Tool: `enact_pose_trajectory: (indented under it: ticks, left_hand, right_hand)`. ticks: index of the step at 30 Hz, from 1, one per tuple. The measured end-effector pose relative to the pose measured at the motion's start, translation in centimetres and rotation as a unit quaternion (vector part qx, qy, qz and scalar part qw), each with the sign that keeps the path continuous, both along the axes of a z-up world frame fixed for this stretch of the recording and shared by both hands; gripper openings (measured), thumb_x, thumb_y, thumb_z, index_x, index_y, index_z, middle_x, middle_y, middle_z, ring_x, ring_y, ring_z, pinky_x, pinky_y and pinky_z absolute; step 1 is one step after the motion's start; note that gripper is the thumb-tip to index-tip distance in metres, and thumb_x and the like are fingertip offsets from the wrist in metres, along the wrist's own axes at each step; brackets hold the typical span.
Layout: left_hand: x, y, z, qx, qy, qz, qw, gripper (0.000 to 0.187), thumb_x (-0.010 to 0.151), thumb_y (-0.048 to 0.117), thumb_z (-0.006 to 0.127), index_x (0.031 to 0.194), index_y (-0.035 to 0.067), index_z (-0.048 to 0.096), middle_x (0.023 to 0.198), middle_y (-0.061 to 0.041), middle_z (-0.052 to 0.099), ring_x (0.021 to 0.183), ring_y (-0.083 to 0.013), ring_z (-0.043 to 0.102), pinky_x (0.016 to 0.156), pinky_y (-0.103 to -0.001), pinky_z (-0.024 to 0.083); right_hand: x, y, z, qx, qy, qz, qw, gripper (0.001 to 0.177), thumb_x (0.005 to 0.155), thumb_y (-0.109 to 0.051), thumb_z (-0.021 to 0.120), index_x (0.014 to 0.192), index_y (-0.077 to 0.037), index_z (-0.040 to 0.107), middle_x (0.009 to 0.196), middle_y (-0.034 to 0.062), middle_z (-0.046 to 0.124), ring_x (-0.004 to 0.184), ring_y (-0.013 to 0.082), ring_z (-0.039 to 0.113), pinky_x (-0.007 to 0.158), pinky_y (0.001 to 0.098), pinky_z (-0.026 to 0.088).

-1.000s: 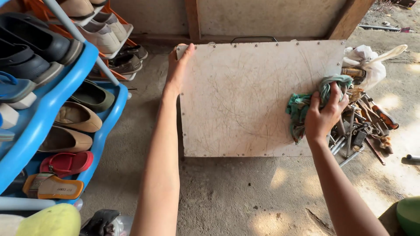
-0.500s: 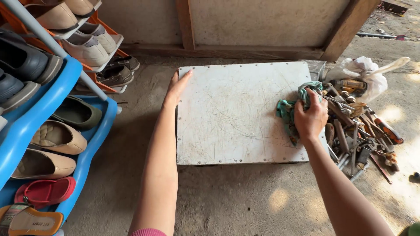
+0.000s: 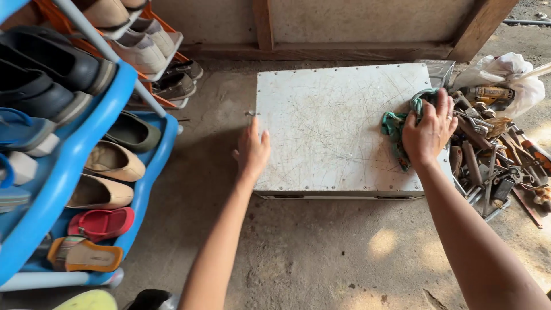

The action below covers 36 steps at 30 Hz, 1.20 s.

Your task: The person wipes the interior and exterior surfaces of a small wooden box with a cloth. They repeatedly dip the cloth into a green bucket of water, wring it out, and continue wiping the box's sides, lid, and bottom. The person also flips the box over to clean different sides.

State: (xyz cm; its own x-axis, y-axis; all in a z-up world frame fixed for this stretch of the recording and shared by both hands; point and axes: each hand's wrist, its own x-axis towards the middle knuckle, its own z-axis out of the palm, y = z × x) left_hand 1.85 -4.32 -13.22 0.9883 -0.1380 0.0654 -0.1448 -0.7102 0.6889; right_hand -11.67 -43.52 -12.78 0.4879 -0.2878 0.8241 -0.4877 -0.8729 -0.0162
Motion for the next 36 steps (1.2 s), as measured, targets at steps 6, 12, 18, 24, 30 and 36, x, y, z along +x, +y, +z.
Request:
enact_pose_trajectory:
  ticks: [6, 12, 18, 24, 30, 36]
  left_hand:
    - [-0.2, 0.1, -3.0, -0.207, -0.097, 0.031, 0.973, 0.053, 0.105, 0.02, 0.04, 0.157, 0.011, 0.037, 0.146, -0.017, 0.055, 0.134, -0.0324, 0.056, 0.112, -0.038, 0.044]
    - [-0.4, 0.0, -4.0, -0.14, -0.175, 0.048, 0.973, 0.043, 0.097, 0.01, 0.047, 0.139, 0.003, 0.057, 0.137, -0.021, 0.064, 0.125, -0.0381, 0.061, 0.105, -0.044, 0.048]
    - [-0.6, 0.2, -4.1, -0.313, -0.115, 0.168, 0.928, 0.033, 0.104, 0.015, 0.045, 0.13, 0.004, 0.062, 0.118, -0.017, 0.073, 0.107, -0.0306, 0.07, 0.092, -0.039, 0.053]
    - [-1.9, -0.3, -2.7, -0.417, -0.135, 0.167, 0.883, 0.029, 0.106, 0.014, 0.04, 0.128, 0.002, 0.056, 0.1, -0.013, 0.068, 0.09, -0.0259, 0.066, 0.083, -0.038, 0.054]
    - [-2.6, -0.4, -2.7, -0.301, -0.192, 0.157, 0.921, 0.027, 0.105, 0.003, 0.039, 0.128, -0.001, 0.051, 0.111, -0.02, 0.063, 0.099, -0.0317, 0.064, 0.088, -0.042, 0.051]
    - [-3.0, -0.6, -2.5, -0.256, -0.193, 0.141, 0.936, 0.033, 0.097, -0.004, 0.041, 0.129, -0.001, 0.049, 0.117, -0.02, 0.059, 0.11, -0.0344, 0.06, 0.097, -0.044, 0.048]
  right_hand:
    - [2.4, 13.0, 0.0, 0.108, 0.099, 0.285, 0.947, 0.037, 0.093, -0.008, 0.055, 0.127, 0.006, 0.063, 0.127, 0.0232, 0.065, 0.116, 0.0371, 0.062, 0.101, 0.0459, 0.049]
    - [3.8, 20.6, 0.4, 0.03, 0.126, 0.43, 0.894, 0.038, 0.093, -0.022, 0.062, 0.124, 0.0, 0.063, 0.139, 0.0187, 0.062, 0.127, 0.0371, 0.058, 0.103, 0.0514, 0.043]
    - [4.0, 7.0, 2.0, 0.141, 0.153, 0.245, 0.947, 0.025, 0.102, -0.015, 0.059, 0.122, -0.003, 0.067, 0.135, 0.0196, 0.065, 0.118, 0.0392, 0.061, 0.101, 0.0506, 0.05]
    - [5.6, 16.2, 2.6, 0.163, 0.164, 0.403, 0.885, 0.04, 0.089, -0.003, 0.054, 0.127, 0.004, 0.064, 0.133, 0.0248, 0.063, 0.121, 0.0414, 0.059, 0.105, 0.0493, 0.048]
    - [10.6, 26.2, 1.9, 0.174, 0.278, 0.529, 0.783, 0.041, 0.087, -0.003, 0.056, 0.125, -0.008, 0.069, 0.138, 0.0135, 0.064, 0.119, 0.0348, 0.064, 0.101, 0.0464, 0.054]
    - [22.6, 22.0, 2.3, 0.057, 0.169, 0.398, 0.9, 0.024, 0.096, -0.019, 0.062, 0.113, -0.004, 0.071, 0.148, 0.0201, 0.054, 0.12, 0.038, 0.064, 0.093, 0.047, 0.057]
